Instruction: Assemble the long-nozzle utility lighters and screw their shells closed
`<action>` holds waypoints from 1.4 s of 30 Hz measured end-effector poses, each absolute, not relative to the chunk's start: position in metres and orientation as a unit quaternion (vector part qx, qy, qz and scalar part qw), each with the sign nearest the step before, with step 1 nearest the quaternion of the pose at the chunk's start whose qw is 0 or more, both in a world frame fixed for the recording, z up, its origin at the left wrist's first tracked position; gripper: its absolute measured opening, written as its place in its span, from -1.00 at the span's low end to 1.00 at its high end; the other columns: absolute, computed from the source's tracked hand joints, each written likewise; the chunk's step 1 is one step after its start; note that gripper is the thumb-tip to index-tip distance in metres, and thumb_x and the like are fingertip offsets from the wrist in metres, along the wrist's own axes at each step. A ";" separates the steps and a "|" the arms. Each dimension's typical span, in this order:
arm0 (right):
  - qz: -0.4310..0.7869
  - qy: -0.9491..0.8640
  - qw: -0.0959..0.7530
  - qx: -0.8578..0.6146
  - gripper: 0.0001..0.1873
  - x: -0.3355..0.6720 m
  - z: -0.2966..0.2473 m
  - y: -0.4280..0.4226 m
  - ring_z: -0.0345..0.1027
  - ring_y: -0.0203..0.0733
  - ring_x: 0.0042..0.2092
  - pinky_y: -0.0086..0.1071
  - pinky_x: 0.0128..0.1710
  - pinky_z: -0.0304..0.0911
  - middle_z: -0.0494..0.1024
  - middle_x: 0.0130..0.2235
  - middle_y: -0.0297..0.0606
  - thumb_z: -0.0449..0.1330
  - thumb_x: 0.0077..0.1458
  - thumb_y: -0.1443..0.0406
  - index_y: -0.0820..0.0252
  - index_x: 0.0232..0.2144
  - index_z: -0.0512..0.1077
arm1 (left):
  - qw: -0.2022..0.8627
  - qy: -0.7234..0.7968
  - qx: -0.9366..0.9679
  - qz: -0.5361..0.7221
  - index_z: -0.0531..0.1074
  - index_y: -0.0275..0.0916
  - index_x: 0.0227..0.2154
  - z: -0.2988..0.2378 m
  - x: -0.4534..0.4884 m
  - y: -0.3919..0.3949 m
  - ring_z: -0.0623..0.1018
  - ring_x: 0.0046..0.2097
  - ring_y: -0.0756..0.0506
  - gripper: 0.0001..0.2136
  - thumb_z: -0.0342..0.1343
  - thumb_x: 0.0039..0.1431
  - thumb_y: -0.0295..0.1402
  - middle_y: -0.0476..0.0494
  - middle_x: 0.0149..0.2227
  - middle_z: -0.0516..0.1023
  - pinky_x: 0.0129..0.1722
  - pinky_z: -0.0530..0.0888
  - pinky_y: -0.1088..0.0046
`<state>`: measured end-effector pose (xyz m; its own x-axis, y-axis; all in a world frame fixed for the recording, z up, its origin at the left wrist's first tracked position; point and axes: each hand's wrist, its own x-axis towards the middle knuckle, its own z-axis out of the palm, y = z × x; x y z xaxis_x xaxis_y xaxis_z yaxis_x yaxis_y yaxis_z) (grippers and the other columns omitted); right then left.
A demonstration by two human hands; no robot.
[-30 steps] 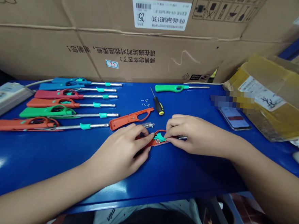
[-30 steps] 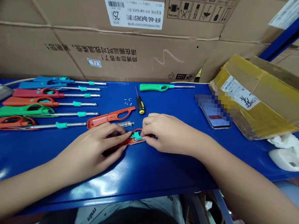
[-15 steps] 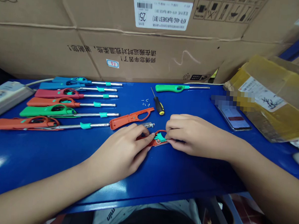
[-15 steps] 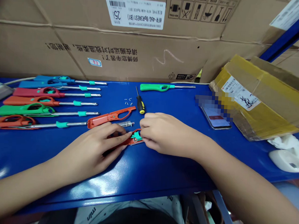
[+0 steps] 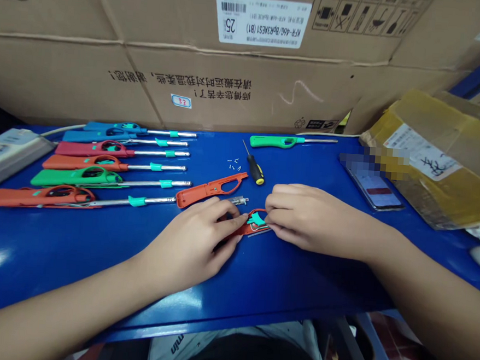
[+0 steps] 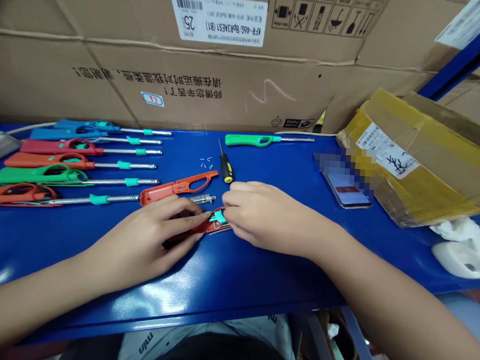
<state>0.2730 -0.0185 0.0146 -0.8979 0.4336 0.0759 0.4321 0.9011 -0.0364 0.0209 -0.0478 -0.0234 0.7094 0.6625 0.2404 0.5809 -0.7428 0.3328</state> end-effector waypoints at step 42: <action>0.259 -0.912 0.079 -0.309 -0.79 0.275 0.006 -0.004 0.46 -0.20 -0.17 -0.37 -0.14 0.28 0.61 -0.17 -0.23 0.24 0.16 0.35 0.19 -0.13 0.55 | 0.294 0.381 0.836 0.263 0.60 -0.21 -0.12 -0.030 0.025 -0.038 0.56 -0.11 -0.07 -0.84 0.16 0.31 -0.38 -0.10 -0.17 0.61 -0.07 0.50 0.36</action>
